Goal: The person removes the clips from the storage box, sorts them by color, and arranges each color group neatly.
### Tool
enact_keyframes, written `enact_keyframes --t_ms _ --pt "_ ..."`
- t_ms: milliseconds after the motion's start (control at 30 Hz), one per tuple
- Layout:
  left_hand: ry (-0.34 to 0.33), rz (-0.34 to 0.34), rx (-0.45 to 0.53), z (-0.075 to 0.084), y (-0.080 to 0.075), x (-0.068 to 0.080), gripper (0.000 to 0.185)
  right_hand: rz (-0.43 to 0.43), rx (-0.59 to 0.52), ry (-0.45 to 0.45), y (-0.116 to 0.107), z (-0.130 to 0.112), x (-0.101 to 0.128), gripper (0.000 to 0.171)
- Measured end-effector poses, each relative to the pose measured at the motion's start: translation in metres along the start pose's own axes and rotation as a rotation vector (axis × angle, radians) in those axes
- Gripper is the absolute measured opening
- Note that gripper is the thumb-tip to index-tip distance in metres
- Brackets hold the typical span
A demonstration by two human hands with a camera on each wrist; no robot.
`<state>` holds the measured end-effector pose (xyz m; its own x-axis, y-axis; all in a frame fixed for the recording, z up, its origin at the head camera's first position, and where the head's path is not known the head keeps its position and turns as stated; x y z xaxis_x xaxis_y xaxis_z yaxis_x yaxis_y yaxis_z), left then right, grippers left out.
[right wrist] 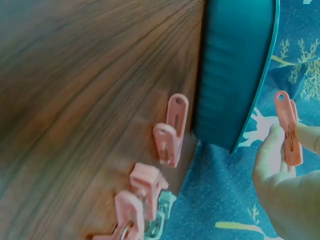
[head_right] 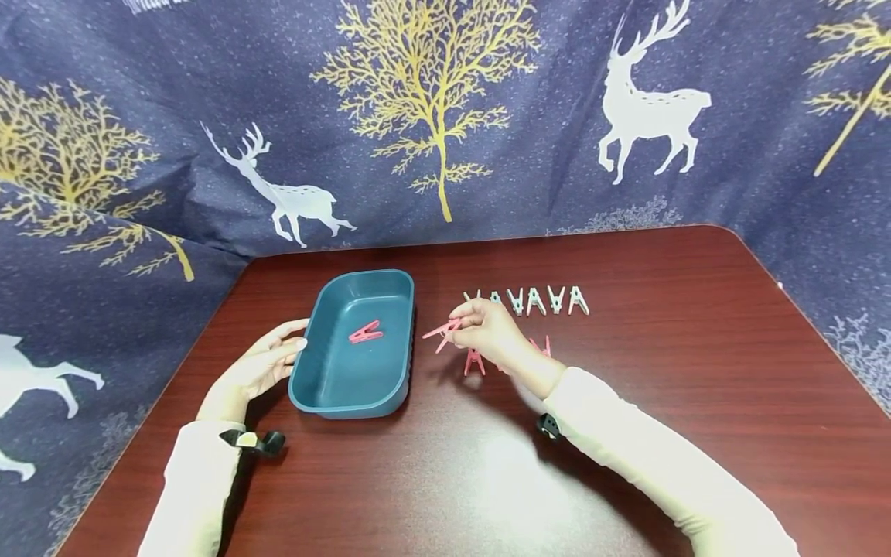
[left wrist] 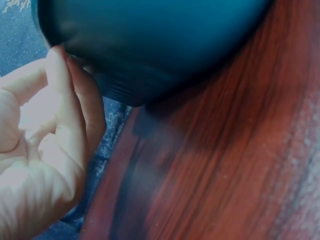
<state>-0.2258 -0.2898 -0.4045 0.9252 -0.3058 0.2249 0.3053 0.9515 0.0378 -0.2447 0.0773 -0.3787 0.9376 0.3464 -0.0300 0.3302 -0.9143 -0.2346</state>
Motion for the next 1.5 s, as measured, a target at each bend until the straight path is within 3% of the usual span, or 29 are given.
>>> enact_keyframes --t_ms 300,633,933,1267,1500 --pt "0.036 -0.021 -0.001 -0.01 -0.008 -0.004 0.037 0.0 0.14 -0.027 -0.018 0.002 0.009 0.037" --pt "0.048 -0.034 -0.02 -0.012 -0.014 -0.005 0.036 0.036 0.111 -0.045 -0.037 0.006 0.019 0.042" --pt "0.037 -0.015 -0.041 -0.012 -0.017 -0.004 0.036 0.071 0.014 -0.01 -0.053 0.005 0.027 0.044" --pt "0.029 -0.022 -0.036 -0.014 -0.014 -0.008 0.036 0.081 -0.01 -0.02 -0.075 0.012 0.036 0.042" --pt "0.036 -0.036 -0.041 -0.015 -0.012 -0.01 0.037 0.094 -0.086 -0.005 -0.09 0.02 0.045 0.04"
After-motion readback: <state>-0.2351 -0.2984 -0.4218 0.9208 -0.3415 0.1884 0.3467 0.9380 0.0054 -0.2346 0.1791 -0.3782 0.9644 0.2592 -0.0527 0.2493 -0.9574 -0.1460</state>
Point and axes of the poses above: each hand's wrist, its own x-axis away from the middle knuckle, its own y-axis out of the palm, z = x × y, the point moved 3 cm from there along -x, towards the middle knuckle, and after that the axes turned 3 degrees about -y, right-handed, at the moved point
